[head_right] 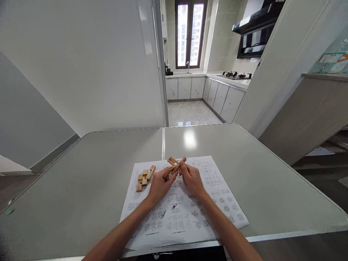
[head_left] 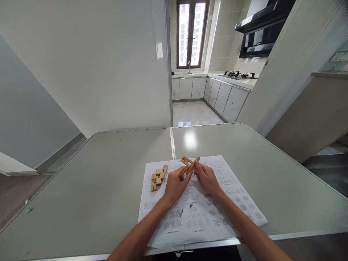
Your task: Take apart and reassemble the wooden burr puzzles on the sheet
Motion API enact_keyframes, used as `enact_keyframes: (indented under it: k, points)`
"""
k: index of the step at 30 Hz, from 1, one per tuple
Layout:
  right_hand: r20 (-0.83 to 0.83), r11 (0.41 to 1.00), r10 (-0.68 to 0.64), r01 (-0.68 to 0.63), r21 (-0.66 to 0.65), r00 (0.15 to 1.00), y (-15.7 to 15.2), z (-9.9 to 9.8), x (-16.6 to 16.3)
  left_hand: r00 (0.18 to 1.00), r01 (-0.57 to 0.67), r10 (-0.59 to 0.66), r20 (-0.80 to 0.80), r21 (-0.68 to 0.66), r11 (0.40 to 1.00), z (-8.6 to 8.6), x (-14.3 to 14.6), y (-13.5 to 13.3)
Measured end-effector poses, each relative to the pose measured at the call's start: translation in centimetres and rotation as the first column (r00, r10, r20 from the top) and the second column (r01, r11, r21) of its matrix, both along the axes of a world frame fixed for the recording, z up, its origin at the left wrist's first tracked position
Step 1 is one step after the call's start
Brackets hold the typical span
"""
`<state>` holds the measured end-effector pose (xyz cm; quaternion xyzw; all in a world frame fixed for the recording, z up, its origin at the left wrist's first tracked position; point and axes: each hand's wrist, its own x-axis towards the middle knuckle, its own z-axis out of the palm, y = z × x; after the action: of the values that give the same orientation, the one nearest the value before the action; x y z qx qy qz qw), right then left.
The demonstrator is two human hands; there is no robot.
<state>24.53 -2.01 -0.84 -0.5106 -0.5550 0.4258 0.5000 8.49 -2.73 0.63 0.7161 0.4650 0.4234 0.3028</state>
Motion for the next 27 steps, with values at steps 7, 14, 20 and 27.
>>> enact_keyframes:
  k: [7,14,20,27]
  points:
    - [-0.085,0.999,-0.039,0.037,-0.033,0.996,0.2,0.0,0.0,0.997,0.072,-0.066,-0.051,0.129,0.989,-0.1,0.0,-0.3]
    - [-0.228,0.989,-0.107,0.079,-0.128,0.968,0.5,-0.1,0.5,0.982,0.138,-0.098,-0.161,0.258,0.956,-0.9,0.0,-0.3]
    - [-0.276,0.983,-0.159,0.125,-0.137,0.948,0.6,0.0,0.7,0.998,0.012,-0.010,0.062,-0.027,1.000,0.7,0.1,-0.5]
    - [-0.261,0.981,-0.166,0.132,-0.145,0.951,0.5,0.1,0.7,0.936,0.116,0.007,0.352,-0.330,0.937,1.4,0.0,-0.1]
